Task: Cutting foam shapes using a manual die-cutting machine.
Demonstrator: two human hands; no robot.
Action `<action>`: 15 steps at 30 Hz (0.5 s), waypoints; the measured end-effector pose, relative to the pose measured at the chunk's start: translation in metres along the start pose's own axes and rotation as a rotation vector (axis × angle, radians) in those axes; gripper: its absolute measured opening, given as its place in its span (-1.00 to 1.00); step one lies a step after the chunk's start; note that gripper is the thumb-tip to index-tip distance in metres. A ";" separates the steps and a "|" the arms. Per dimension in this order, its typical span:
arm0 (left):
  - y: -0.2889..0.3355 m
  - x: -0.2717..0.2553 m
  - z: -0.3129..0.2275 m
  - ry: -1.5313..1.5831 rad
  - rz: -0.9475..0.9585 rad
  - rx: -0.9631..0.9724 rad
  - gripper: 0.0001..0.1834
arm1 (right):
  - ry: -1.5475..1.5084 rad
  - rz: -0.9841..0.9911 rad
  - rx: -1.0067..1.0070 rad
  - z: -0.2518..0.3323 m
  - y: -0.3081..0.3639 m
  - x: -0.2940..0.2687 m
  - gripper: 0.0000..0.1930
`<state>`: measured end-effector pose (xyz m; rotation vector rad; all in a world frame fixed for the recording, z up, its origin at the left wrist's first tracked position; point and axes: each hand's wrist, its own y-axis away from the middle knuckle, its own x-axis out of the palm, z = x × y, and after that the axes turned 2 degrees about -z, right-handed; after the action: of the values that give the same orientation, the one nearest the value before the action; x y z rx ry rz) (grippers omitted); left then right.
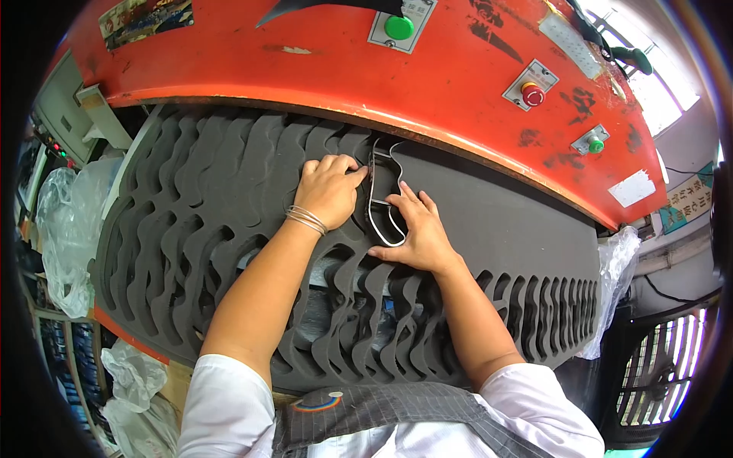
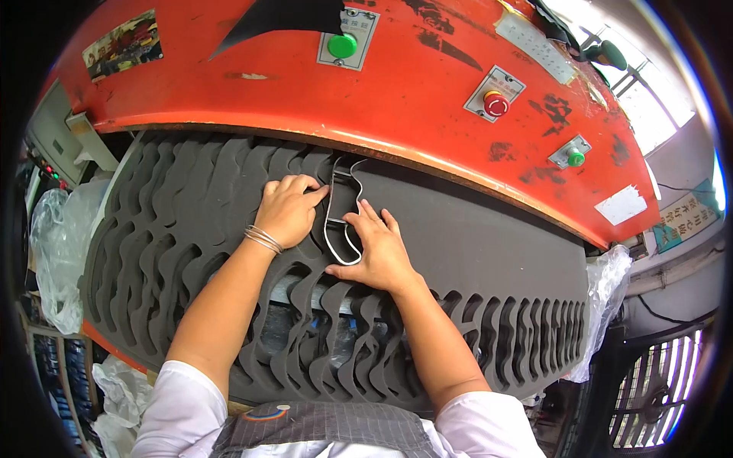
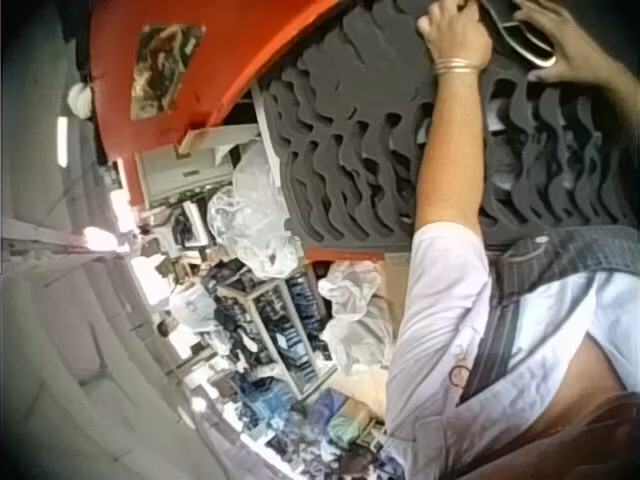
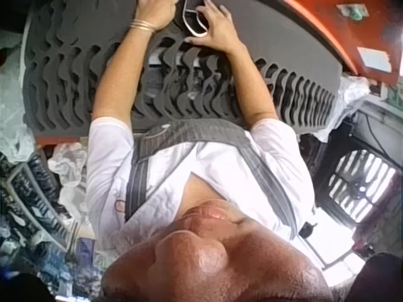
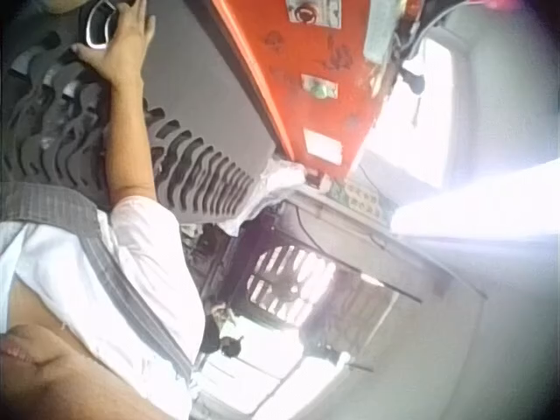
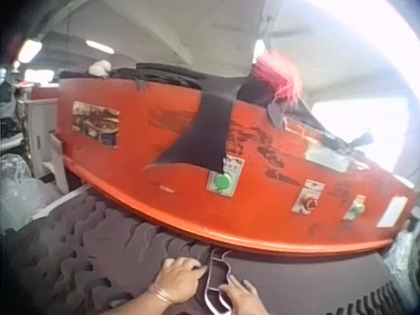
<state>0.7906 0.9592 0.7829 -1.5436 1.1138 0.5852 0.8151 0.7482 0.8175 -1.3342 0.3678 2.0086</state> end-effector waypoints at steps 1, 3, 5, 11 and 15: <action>-0.001 -0.001 0.000 -0.011 0.011 -0.002 -0.63 | 0.000 -0.007 0.009 0.001 -0.001 0.001 -0.10; -0.002 -0.004 0.000 -0.030 0.018 0.007 -0.63 | 0.001 -0.019 0.003 0.003 -0.002 0.000 -0.11; -0.005 -0.007 -0.001 -0.074 0.064 -0.002 -0.62 | -0.016 -0.022 -0.019 0.003 -0.004 -0.003 -0.11; -0.003 -0.036 -0.015 -0.146 0.501 -0.140 -0.63 | -0.068 -0.041 -0.083 0.004 0.017 -0.025 0.08; 0.002 -0.111 -0.057 0.353 0.129 -0.245 -0.73 | -0.156 -0.846 -0.231 -0.008 0.041 -0.151 -0.39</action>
<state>0.7294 0.9435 0.8910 -1.8442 1.4603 0.5646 0.8286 0.6554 0.9426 -1.1724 -0.4545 1.4293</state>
